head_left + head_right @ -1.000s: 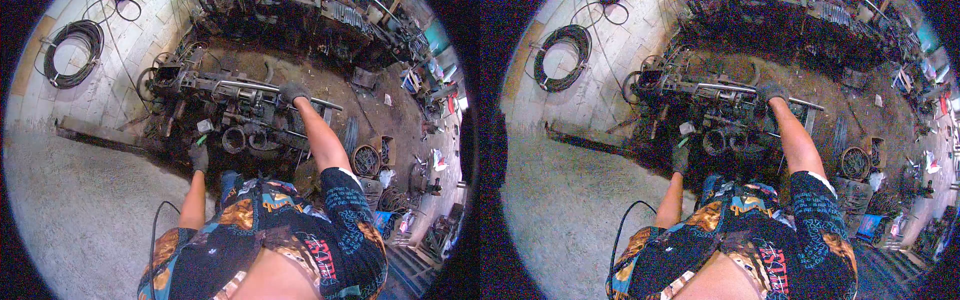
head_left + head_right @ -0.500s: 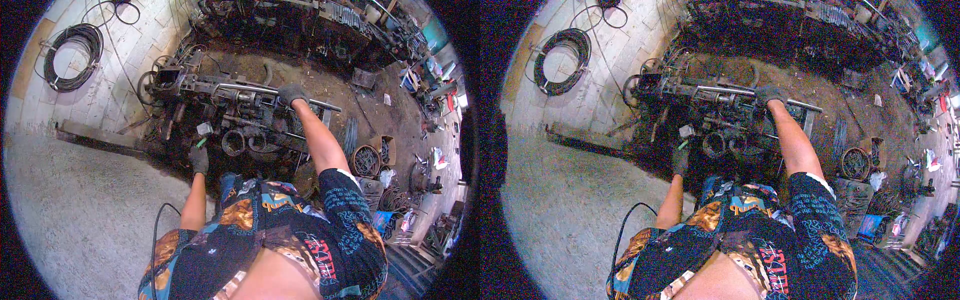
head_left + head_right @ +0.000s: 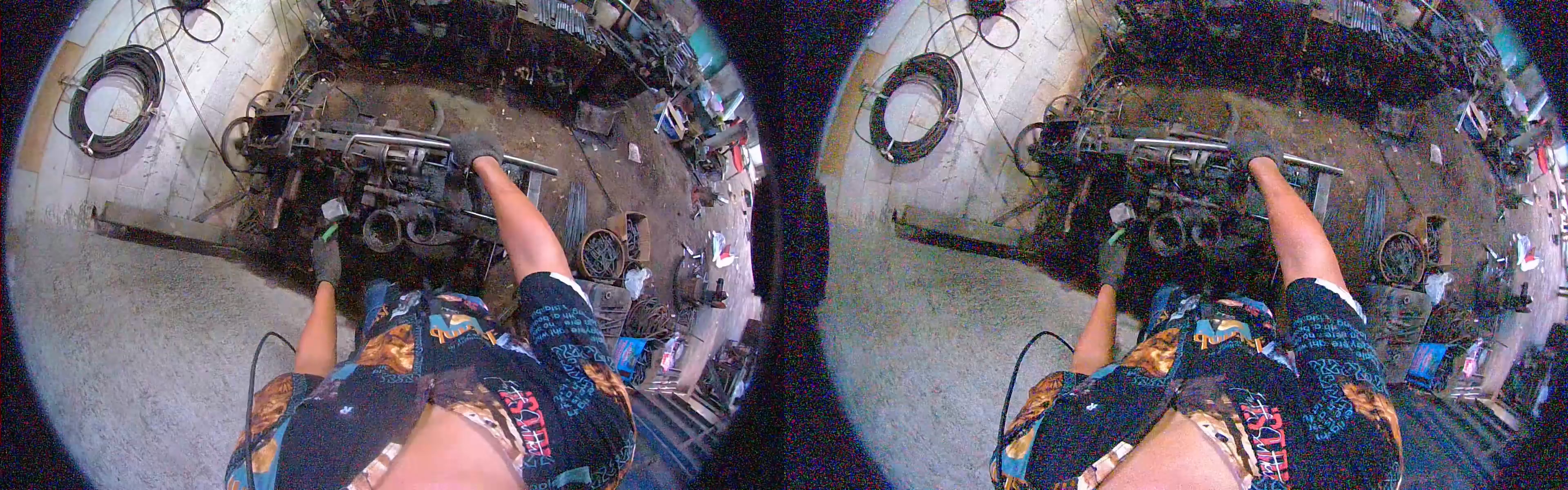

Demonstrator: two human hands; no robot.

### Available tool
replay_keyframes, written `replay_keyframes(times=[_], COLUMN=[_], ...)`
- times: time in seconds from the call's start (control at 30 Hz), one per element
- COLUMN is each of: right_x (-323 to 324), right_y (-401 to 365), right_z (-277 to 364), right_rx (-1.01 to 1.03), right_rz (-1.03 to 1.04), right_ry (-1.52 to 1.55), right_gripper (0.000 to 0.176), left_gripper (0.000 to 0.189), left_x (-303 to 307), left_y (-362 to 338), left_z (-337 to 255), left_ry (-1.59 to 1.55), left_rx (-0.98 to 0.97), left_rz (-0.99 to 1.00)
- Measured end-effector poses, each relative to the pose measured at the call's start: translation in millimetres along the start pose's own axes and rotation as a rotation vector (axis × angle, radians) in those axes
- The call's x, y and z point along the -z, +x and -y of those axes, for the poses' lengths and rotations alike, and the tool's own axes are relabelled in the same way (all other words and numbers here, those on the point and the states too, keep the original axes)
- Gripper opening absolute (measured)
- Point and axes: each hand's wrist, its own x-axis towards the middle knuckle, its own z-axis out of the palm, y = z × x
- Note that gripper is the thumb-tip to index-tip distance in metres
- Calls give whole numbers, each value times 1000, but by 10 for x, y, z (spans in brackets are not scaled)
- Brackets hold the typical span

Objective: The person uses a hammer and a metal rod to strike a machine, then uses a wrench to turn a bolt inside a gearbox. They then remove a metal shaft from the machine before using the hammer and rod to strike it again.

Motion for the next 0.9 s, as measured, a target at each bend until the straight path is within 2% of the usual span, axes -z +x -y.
replay_keyframes(times=[0.03,0.1,0.13,0.2,0.23,0.3,0.37,0.57,0.63,0.73,0.8,0.9], right_x=[262,409,496,699,754,737,657,525,811,1272,928,753], right_y=[-89,-100,-113,-220,-262,-218,-164,-157,-292,-495,-334,-256], right_z=[84,128,169,259,294,279,243,193,333,496,393,301], right_rx=[-39,-46,-53,-112,-172,-153,-132,-5,-122,-200,-230,-223], right_rz=[27,103,181,156,131,169,205,52,7,26,39,112], right_ry=[30,50,68,127,186,151,117,81,203,190,190,192], right_gripper=[33,33,34,34,35,35,36,36,38,39,40,42], left_gripper=[31,35,35,36,36,38,39,42,41,38,36,35], left_x=[70,324,314,333,365,429,294,278,216,186,234,284], left_y=[-23,-101,-96,-113,-132,-176,-174,-139,-125,-118,-107,-121], left_z=[-154,-654,-619,-644,-688,-813,-571,-576,-483,-441,-484,-566], left_ry=[0,33,33,144,144,125,116,82,94,156,42,4], left_rx=[-1,173,173,110,112,171,146,181,169,90,139,87], left_rz=[1,60,60,37,38,39,15,35,12,-15,38,10])
